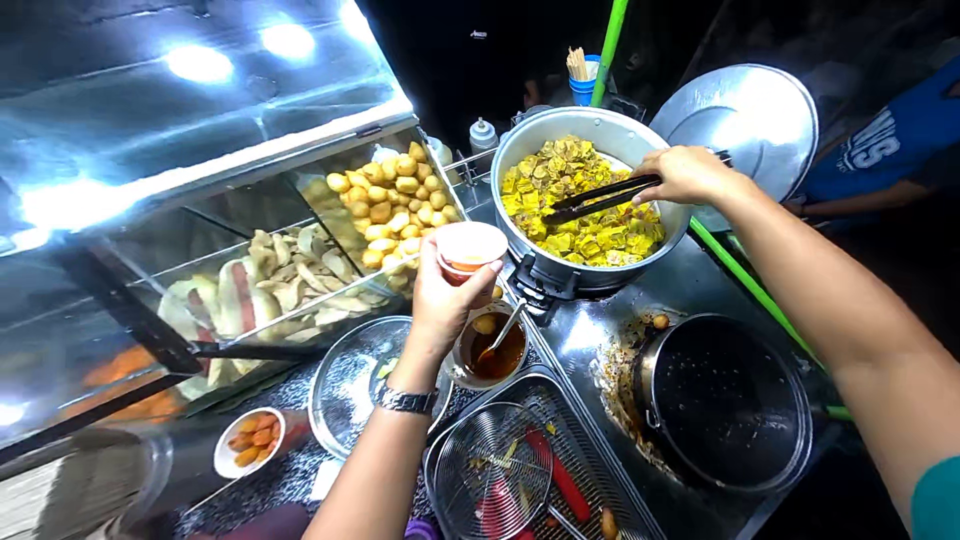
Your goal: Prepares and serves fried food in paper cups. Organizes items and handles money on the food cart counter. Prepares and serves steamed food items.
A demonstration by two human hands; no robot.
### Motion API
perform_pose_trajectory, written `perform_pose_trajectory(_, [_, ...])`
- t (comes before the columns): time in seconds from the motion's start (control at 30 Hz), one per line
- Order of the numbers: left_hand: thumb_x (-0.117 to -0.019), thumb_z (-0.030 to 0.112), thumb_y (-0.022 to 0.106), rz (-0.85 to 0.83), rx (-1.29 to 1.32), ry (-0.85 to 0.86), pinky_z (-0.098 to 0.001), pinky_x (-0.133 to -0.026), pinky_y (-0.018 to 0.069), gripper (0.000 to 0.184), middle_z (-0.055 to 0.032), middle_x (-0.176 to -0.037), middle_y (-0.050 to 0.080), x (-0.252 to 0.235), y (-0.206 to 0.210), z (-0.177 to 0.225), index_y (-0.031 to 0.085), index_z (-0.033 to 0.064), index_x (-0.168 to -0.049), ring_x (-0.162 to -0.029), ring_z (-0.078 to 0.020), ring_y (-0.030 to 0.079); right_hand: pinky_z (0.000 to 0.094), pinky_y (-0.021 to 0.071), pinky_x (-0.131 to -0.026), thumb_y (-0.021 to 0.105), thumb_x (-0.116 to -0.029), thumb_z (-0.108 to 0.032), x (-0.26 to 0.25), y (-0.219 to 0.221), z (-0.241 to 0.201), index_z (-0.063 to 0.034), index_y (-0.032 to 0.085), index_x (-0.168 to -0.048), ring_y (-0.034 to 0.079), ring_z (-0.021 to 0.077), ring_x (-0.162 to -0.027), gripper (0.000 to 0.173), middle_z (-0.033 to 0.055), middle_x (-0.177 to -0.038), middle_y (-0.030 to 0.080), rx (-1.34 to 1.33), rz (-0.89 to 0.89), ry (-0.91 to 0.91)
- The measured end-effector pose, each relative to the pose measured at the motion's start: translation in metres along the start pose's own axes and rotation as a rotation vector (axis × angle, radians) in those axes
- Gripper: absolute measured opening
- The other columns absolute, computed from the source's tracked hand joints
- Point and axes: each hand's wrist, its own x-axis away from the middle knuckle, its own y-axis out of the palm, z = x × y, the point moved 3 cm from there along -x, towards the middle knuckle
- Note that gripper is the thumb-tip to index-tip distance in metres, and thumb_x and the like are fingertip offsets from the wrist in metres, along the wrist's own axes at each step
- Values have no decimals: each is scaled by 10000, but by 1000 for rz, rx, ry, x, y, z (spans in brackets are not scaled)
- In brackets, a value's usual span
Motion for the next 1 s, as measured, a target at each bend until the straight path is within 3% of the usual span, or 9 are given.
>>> perform_pose_trajectory(0.07, [-834, 192, 810, -10, -43, -15, -354, -910, 581, 751, -89, -1284, 621, -2, -1, -1, 398, 162, -1461, -1086, -150, 672, 690, 459, -958, 738, -954, -355, 13, -19, 12, -99, 722, -1250, 633, 397, -1173, 392, 166, -1247, 683, -131, 88, -61])
perform_pose_trajectory(0.17, [-829, 177, 818, -34, -104, -13, -378, -899, 576, 745, -111, -1265, 633, -4, 5, -1, 412, 161, -1454, -1061, -168, 681, 580, 477, -956, 738, -938, -321, 42, -52, -2, -55, 718, -1252, 648, 330, -1100, 412, 170, -1177, 691, -255, 203, -231])
perform_pose_trajectory(0.3, [-831, 174, 799, -48, -64, 22, -335, -877, 587, 740, -69, -1260, 637, -6, 20, 0, 404, 182, -1456, -1043, -128, 686, 456, 496, -956, 713, -922, -430, 68, -77, -39, -82, 689, -1313, 648, 216, -1103, 524, 106, -1233, 686, -215, 210, -380])
perform_pose_trajectory(0.4, [-841, 177, 784, -28, 64, 66, -298, -918, 580, 771, -37, -1300, 612, -4, 21, -2, 362, 170, -1486, -1094, -94, 668, 532, 476, -976, 710, -939, -421, 60, -81, -32, -75, 686, -1312, 640, 286, -1135, 509, 133, -1253, 674, -161, 228, -282])
perform_pose_trajectory(0.53, [-837, 184, 788, 7, 142, 63, -314, -948, 577, 807, -46, -1317, 603, 1, 11, -6, 326, 149, -1497, -1127, -112, 661, 716, 453, -934, 744, -927, -451, 12, -31, -15, -107, 703, -1276, 617, 440, -1175, 491, 191, -1261, 664, 28, 11, -16])
perform_pose_trajectory(0.63, [-827, 157, 790, 11, 146, 64, -305, -932, 583, 794, -42, -1296, 610, 5, 6, -6, 338, 154, -1480, -1110, -113, 667, 683, 463, -946, 692, -970, -445, -7, 6, -20, -122, 688, -1299, 612, 411, -1204, 461, 160, -1311, 651, 71, -113, 19])
perform_pose_trajectory(0.8, [-812, 141, 800, -10, 116, 100, -298, -913, 589, 789, -43, -1300, 609, 14, 1, -4, 357, 157, -1464, -1110, -111, 666, 695, 454, -967, 703, -977, -382, 9, -1, -2, -114, 728, -1244, 629, 406, -1183, 379, 173, -1247, 687, -112, -5, -29])
perform_pose_trajectory(0.9, [-801, 150, 817, -11, 36, 119, -308, -943, 570, 827, -79, -1334, 596, 25, -1, -3, 359, 131, -1489, -1138, -115, 652, 595, 486, -944, 730, -957, -304, 51, -31, -6, -46, 732, -1216, 659, 337, -1080, 366, 181, -1169, 702, -310, 186, -164])
perform_pose_trajectory(1.0, [-788, 145, 829, -11, -1, 129, -307, -932, 573, 832, -82, -1323, 602, 43, 1, 0, 370, 132, -1482, -1125, -113, 655, 454, 521, -902, 698, -929, -374, 106, -57, -45, -75, 727, -1230, 663, 190, -1017, 425, 91, -1134, 708, -308, 272, -314])
